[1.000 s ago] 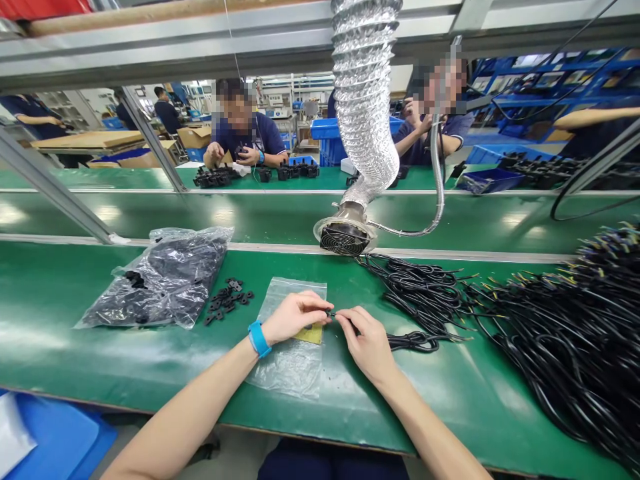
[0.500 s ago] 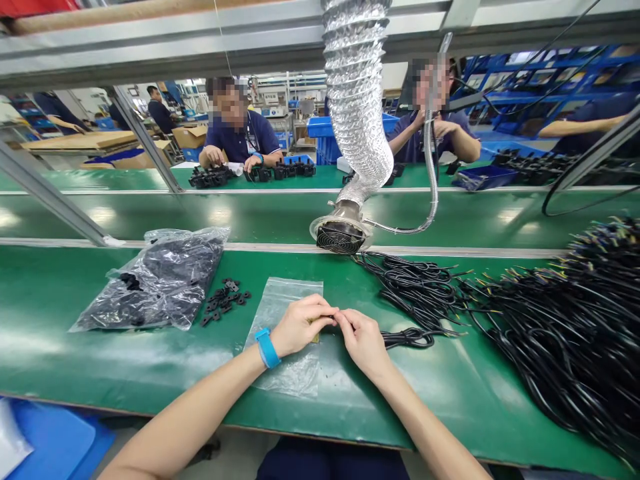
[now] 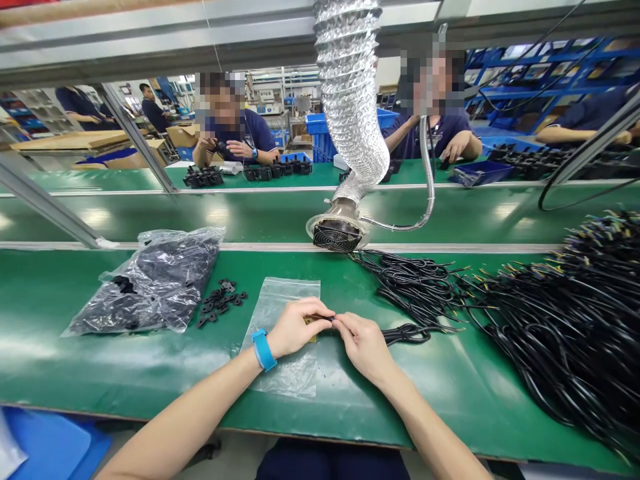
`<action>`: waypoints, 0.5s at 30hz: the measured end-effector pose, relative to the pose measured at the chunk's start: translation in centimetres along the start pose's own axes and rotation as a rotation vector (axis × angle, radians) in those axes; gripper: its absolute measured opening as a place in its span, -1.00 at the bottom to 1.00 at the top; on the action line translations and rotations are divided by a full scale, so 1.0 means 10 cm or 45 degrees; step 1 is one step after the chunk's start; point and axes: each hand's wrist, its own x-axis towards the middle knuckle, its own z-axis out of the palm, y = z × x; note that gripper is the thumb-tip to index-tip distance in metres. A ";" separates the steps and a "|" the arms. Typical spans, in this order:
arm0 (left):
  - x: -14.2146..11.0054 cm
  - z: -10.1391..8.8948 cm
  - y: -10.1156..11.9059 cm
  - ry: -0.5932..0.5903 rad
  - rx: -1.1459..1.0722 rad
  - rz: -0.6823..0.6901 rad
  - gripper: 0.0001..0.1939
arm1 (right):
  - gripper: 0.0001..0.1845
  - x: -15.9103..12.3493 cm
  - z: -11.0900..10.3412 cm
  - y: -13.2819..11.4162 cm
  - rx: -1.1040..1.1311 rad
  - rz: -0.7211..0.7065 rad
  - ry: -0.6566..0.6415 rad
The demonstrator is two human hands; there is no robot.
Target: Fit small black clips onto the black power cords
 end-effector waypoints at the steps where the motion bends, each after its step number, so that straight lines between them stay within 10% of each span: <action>1: 0.00 0.00 0.01 -0.017 0.023 0.035 -0.87 | -0.61 0.00 -0.01 0.00 0.019 0.005 -0.027; 15: -0.08 -0.03 0.11 -0.204 0.059 0.163 -0.84 | -0.60 -0.18 -0.21 -0.17 0.012 0.015 -0.168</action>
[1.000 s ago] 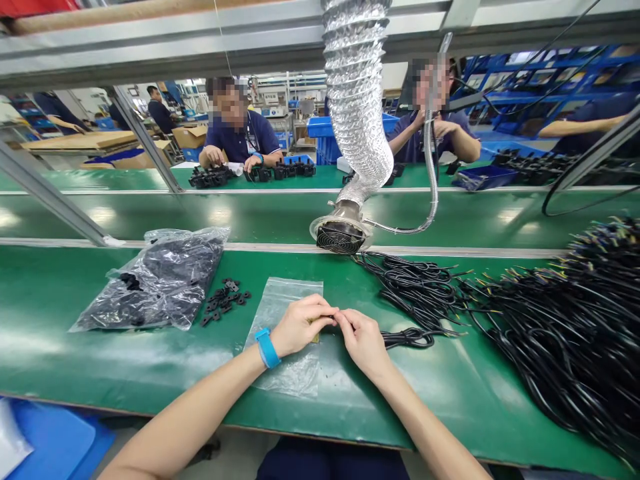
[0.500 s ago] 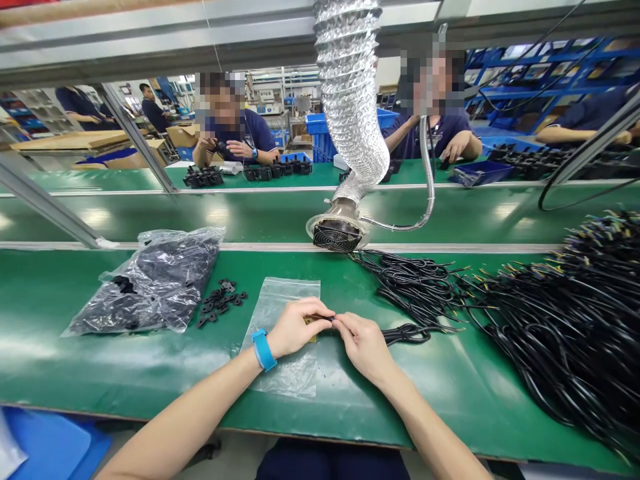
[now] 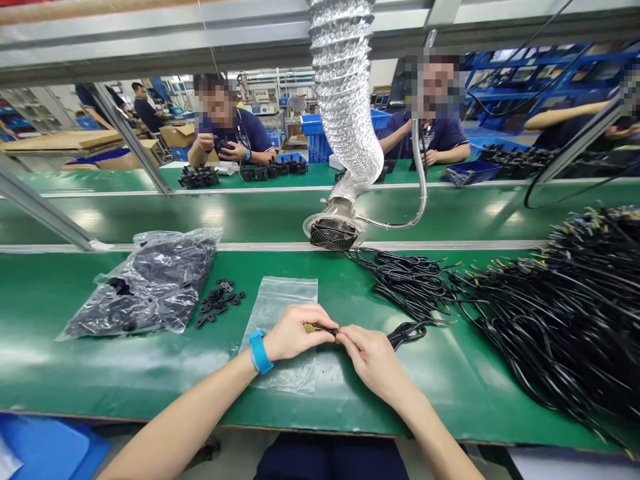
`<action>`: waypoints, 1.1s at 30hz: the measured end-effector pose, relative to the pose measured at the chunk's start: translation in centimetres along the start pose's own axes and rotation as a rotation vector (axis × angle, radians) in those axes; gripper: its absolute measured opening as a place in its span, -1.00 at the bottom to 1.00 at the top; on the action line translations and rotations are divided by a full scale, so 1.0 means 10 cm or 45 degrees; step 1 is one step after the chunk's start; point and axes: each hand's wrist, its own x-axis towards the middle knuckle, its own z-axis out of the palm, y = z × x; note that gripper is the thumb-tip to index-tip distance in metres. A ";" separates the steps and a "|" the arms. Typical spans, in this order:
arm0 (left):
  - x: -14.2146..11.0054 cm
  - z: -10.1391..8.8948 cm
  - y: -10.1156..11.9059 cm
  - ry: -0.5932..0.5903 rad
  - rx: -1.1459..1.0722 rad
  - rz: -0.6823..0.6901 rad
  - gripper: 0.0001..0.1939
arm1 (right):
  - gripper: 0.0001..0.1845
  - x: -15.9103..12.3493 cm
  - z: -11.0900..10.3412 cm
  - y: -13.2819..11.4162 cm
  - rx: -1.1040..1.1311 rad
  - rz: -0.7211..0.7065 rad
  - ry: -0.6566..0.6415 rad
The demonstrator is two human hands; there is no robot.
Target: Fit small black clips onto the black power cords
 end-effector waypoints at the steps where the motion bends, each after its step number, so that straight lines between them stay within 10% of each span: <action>1: -0.01 0.01 0.00 -0.017 -0.002 0.011 -0.83 | -0.59 -0.03 0.00 -0.01 -0.004 -0.009 -0.021; 12: -0.03 -0.02 0.09 -0.259 -0.007 0.095 -0.73 | -0.59 -0.17 -0.10 -0.18 0.011 0.169 -0.238; 14: 0.01 -0.25 0.12 -0.234 0.037 0.072 -0.70 | -0.61 -0.24 -0.08 -0.25 -0.085 0.151 -0.314; 19: 0.03 -1.20 0.04 0.489 0.909 -0.305 -0.73 | -0.68 -0.38 -0.15 -0.06 -0.151 0.006 -0.261; 22: -0.08 -1.58 -0.06 0.384 1.336 -0.770 -0.71 | -0.58 -0.14 -0.31 0.33 -0.222 -0.033 -0.181; 27: -0.17 -1.57 -0.23 0.066 1.342 -0.904 -0.86 | -0.62 0.41 -0.47 0.75 -0.818 0.308 0.028; 33: -0.13 -1.52 -0.35 0.094 1.375 -0.814 -0.94 | -0.75 0.48 -0.39 0.72 -0.879 0.509 -0.113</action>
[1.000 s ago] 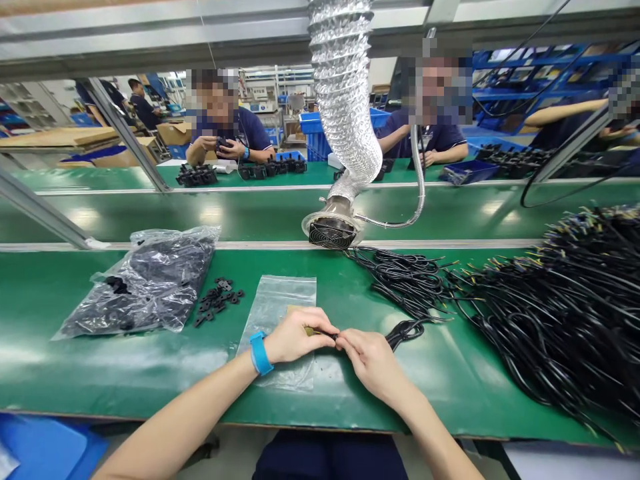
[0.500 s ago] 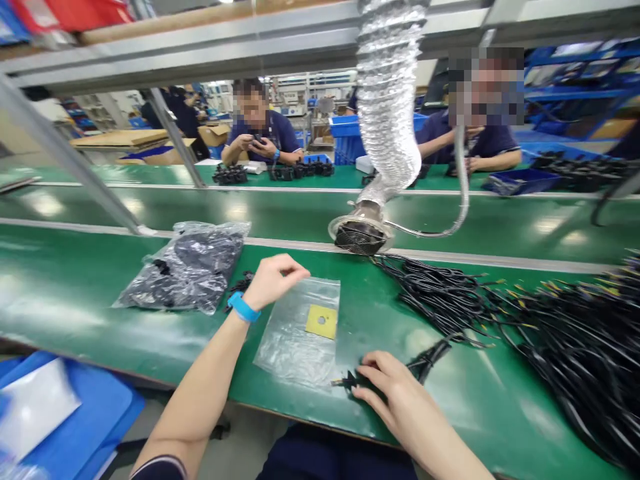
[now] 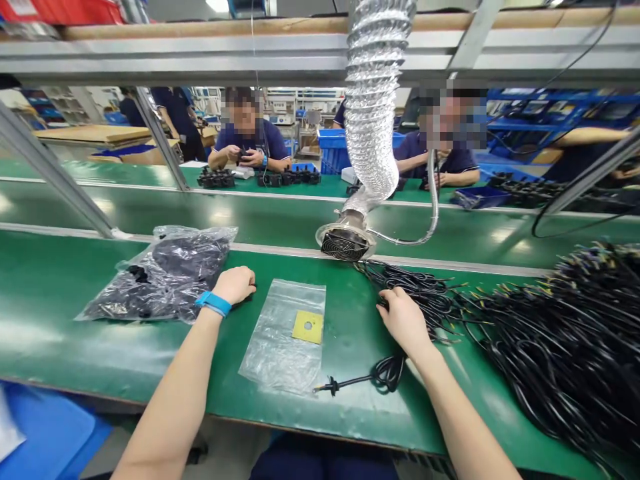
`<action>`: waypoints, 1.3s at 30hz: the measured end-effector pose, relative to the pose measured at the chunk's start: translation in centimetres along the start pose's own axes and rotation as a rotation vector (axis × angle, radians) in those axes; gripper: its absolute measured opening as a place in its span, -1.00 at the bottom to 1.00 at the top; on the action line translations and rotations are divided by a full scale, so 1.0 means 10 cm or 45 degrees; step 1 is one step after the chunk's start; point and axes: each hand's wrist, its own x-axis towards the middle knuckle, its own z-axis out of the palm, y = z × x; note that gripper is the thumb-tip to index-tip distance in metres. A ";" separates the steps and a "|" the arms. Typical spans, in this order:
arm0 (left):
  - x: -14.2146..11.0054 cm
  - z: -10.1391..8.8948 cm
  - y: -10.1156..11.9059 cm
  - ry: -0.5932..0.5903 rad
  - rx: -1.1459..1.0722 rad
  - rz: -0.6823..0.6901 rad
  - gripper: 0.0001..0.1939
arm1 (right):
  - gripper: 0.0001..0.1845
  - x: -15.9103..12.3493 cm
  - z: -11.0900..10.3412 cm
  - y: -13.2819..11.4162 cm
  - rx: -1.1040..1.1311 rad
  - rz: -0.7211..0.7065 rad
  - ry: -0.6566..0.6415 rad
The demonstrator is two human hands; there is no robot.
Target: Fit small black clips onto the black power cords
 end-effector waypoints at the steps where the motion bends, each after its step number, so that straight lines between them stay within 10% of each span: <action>1: 0.02 0.01 0.01 0.032 -0.019 0.011 -0.94 | -0.70 -0.02 0.00 0.01 0.071 -0.020 -0.034; 7: 0.09 0.23 0.22 0.181 -0.269 0.077 -0.84 | -0.56 -0.01 -0.04 -0.02 0.326 -0.152 -0.229; 16: 0.12 0.43 0.42 0.343 -0.904 0.114 -0.82 | -0.79 0.26 0.02 -0.37 0.336 -0.206 -0.037; 24: 0.10 0.41 0.48 0.270 -1.359 0.092 -0.69 | -0.68 -0.02 0.00 -0.63 1.101 -0.388 0.063; 39: 0.04 0.39 0.62 0.023 -1.776 0.084 -0.62 | -0.68 -0.30 0.04 -0.75 0.683 -0.742 -0.173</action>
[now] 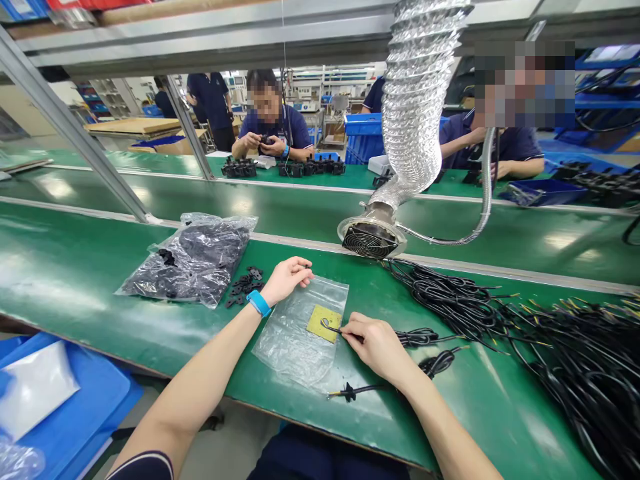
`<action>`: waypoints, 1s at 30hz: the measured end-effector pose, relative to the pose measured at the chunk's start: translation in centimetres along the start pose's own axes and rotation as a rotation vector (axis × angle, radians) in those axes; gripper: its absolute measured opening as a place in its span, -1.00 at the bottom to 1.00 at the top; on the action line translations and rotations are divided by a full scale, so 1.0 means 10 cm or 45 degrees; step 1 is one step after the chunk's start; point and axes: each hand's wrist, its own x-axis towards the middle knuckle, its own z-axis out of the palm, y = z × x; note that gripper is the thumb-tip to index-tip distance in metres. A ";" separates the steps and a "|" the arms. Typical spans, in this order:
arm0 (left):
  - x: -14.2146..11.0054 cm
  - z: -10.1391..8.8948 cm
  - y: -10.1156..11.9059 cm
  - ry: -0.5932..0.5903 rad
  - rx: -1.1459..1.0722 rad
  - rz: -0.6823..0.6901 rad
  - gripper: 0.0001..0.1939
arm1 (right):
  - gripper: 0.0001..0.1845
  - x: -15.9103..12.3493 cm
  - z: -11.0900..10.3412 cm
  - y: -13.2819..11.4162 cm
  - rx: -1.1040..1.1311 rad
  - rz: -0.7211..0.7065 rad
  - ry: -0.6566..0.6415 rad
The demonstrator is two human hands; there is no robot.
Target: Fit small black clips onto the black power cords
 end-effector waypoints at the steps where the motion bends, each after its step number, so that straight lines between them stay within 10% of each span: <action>1: -0.01 0.01 0.01 -0.010 -0.021 -0.013 -0.61 | -0.68 0.00 0.00 -0.01 -0.010 0.003 -0.006; 14: -0.27 0.40 0.13 -0.386 -0.632 -0.327 -0.59 | -0.63 0.03 -0.15 -0.03 0.577 0.221 0.687; 30: -0.33 0.48 0.14 -0.479 -0.859 -0.431 -0.66 | -0.65 0.05 -0.11 -0.05 0.566 0.200 0.769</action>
